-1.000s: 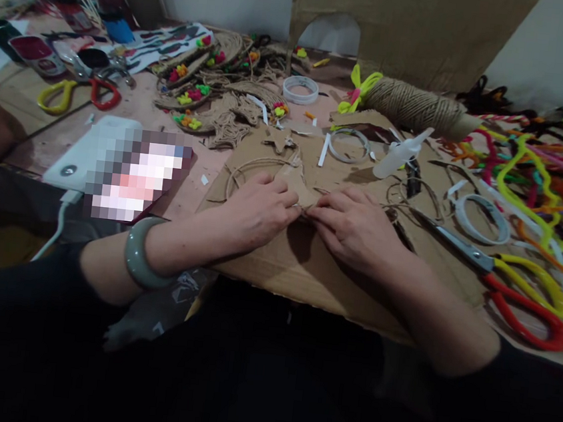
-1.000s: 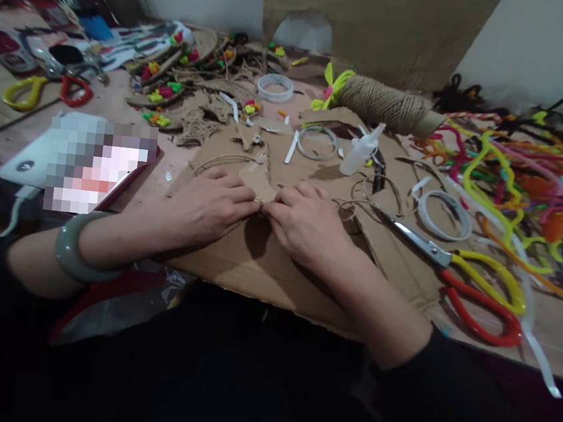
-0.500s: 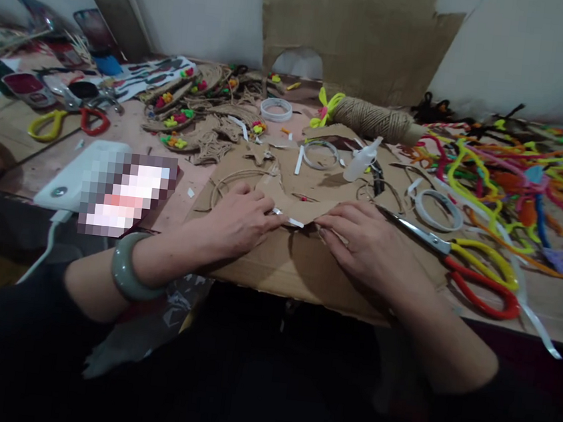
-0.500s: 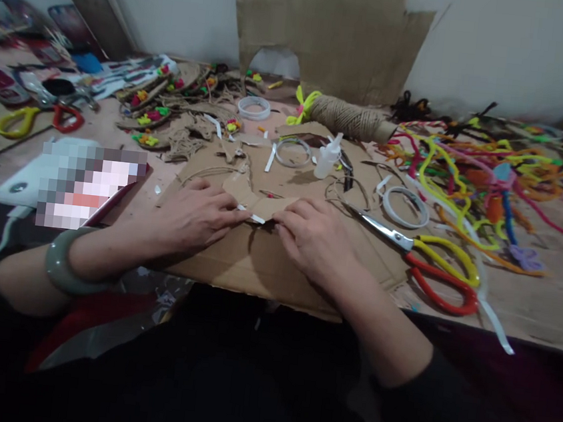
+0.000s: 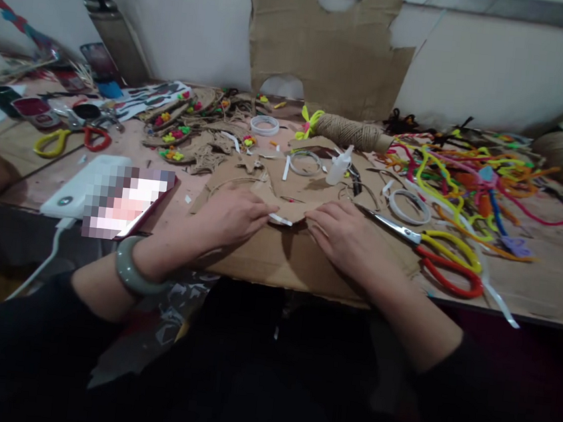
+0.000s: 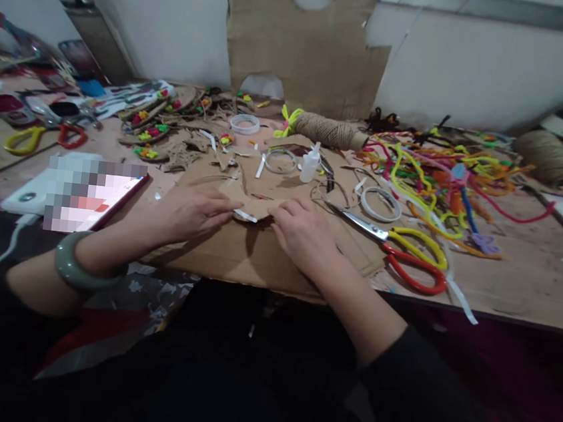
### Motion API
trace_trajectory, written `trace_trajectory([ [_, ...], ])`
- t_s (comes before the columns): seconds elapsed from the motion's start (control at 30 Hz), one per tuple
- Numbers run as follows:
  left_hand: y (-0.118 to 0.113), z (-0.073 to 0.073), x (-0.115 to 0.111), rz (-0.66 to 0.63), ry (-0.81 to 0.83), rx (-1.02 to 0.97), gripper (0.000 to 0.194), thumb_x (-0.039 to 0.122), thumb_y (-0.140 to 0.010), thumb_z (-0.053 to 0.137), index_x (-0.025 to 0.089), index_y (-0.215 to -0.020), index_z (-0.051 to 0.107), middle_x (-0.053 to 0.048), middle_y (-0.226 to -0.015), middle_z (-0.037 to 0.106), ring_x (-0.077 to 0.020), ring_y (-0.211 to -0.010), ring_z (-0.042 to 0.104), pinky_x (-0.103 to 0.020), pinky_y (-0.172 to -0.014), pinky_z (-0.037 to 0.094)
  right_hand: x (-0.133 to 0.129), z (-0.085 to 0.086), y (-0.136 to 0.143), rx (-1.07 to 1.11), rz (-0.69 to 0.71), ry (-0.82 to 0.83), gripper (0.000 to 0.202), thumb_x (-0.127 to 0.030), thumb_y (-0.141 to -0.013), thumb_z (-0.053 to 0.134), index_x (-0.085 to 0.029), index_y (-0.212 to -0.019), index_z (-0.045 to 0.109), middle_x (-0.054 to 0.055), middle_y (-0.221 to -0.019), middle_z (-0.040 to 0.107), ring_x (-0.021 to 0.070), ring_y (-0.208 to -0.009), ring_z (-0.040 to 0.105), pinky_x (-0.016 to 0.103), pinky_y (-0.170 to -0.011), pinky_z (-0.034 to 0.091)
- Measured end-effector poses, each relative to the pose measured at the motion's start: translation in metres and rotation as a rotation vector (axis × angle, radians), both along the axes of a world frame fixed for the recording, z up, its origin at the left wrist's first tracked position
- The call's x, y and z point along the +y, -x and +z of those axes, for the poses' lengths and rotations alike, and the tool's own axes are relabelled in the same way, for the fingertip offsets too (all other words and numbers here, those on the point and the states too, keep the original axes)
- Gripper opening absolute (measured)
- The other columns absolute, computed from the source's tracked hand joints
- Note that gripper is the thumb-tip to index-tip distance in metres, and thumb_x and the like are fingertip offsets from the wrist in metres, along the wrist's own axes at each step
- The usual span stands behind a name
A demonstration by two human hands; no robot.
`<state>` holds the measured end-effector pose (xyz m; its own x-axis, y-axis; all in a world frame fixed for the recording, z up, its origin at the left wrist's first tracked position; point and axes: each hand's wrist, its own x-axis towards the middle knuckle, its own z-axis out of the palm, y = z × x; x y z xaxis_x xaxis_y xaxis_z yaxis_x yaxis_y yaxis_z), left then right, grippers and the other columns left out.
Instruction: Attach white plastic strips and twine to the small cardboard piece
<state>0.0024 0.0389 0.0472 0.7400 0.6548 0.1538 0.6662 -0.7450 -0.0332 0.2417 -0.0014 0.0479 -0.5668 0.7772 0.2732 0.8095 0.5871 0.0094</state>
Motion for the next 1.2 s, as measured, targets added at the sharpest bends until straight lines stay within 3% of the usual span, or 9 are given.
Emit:
trace_trajectory([
  [0.17,0.013,0.001,-0.011,0.126,-0.096,-0.514,0.033,0.032,-0.094,0.048,0.016,-0.109,0.072,-0.011,-0.104,0.076,-0.0208,-0.093,0.069,-0.033,-0.084,0.051,0.010,-0.008,0.006,-0.082,0.009,-0.054,0.032,-0.020,-0.096,0.047,-0.013,-0.121,0.065,0.016,-0.128,0.066,0.0302,-0.126,0.053,0.046,-0.101,0.044],
  [0.3,0.007,-0.002,-0.038,0.172,0.004,-0.821,0.024,0.028,-0.090,0.054,0.018,-0.098,0.074,-0.008,-0.097,0.078,-0.0187,-0.088,0.069,-0.032,-0.082,0.053,0.024,-0.018,0.015,-0.060,0.047,-0.045,0.028,-0.015,-0.093,0.050,-0.015,-0.112,0.071,0.013,-0.126,0.069,0.0302,-0.128,0.055,0.047,-0.103,0.043],
  [0.4,-0.006,-0.007,-0.056,0.201,0.264,-0.957,0.019,0.027,-0.087,0.058,0.019,-0.089,0.075,-0.006,-0.088,0.078,-0.0167,-0.078,0.068,-0.028,-0.073,0.052,0.031,-0.021,0.017,0.031,0.066,-0.082,0.029,-0.018,-0.095,0.047,-0.015,-0.108,0.073,0.012,-0.119,0.073,0.0291,-0.124,0.059,0.046,-0.102,0.045],
  [0.5,-0.021,-0.014,-0.064,0.265,0.676,-1.099,0.016,0.029,-0.085,0.061,0.019,-0.083,0.074,-0.005,-0.083,0.076,-0.0138,-0.068,0.064,-0.024,-0.058,0.047,0.035,-0.021,0.017,0.121,0.064,-0.134,0.030,-0.021,-0.094,0.047,-0.015,-0.108,0.073,0.011,-0.112,0.075,0.0273,-0.115,0.065,0.043,-0.097,0.049],
  [0.6,-0.036,-0.016,-0.057,0.375,1.123,-1.321,0.016,0.032,-0.080,0.068,0.017,-0.088,0.071,-0.005,-0.079,0.073,-0.0105,-0.059,0.059,-0.021,-0.049,0.042,0.036,-0.020,0.015,0.230,-0.001,-0.254,0.030,-0.021,-0.094,0.046,-0.017,-0.104,0.074,0.010,-0.107,0.077,0.0234,-0.102,0.071,0.037,-0.089,0.052],
  [0.67,-0.044,-0.014,-0.047,0.435,1.253,-1.525,0.021,0.028,-0.075,0.074,0.017,-0.093,0.068,-0.003,-0.083,0.071,-0.0117,-0.070,0.064,-0.020,-0.055,0.045,0.034,-0.019,0.014,0.307,-0.027,-0.359,0.030,-0.021,-0.094,0.046,-0.017,-0.103,0.074,0.009,-0.104,0.078,0.0214,-0.096,0.072,0.035,-0.084,0.053],
  [0.8,-0.054,-0.006,-0.024,0.372,1.278,-1.793,0.017,0.022,-0.075,0.073,0.018,-0.089,0.064,-0.001,-0.093,0.069,-0.0109,-0.082,0.065,-0.022,-0.071,0.050,0.025,-0.014,0.011,0.325,0.027,-0.469,0.026,-0.018,-0.093,0.050,-0.019,-0.103,0.074,0.009,-0.103,0.078,0.0197,-0.096,0.072,0.033,-0.082,0.053],
  [0.93,-0.062,0.002,-0.008,0.468,1.238,-1.932,0.009,0.020,-0.079,0.065,0.016,-0.073,0.058,0.002,-0.072,0.064,-0.0081,-0.066,0.060,-0.022,-0.067,0.049,0.019,-0.013,0.010,0.265,0.093,-0.477,0.025,-0.017,-0.092,0.053,-0.019,-0.107,0.073,0.009,-0.111,0.076,0.0201,-0.104,0.070,0.034,-0.090,0.052],
  [1.2,-0.072,0.015,0.028,0.397,1.149,-1.854,0.010,0.011,-0.071,0.056,0.017,-0.063,0.055,0.004,-0.056,0.055,-0.0078,-0.050,0.049,-0.020,-0.053,0.041,0.038,-0.015,0.004,0.305,0.126,-0.498,0.021,-0.025,-0.091,0.058,-0.020,-0.104,0.074,0.009,-0.113,0.075,0.0231,-0.111,0.067,0.038,-0.095,0.051],
])
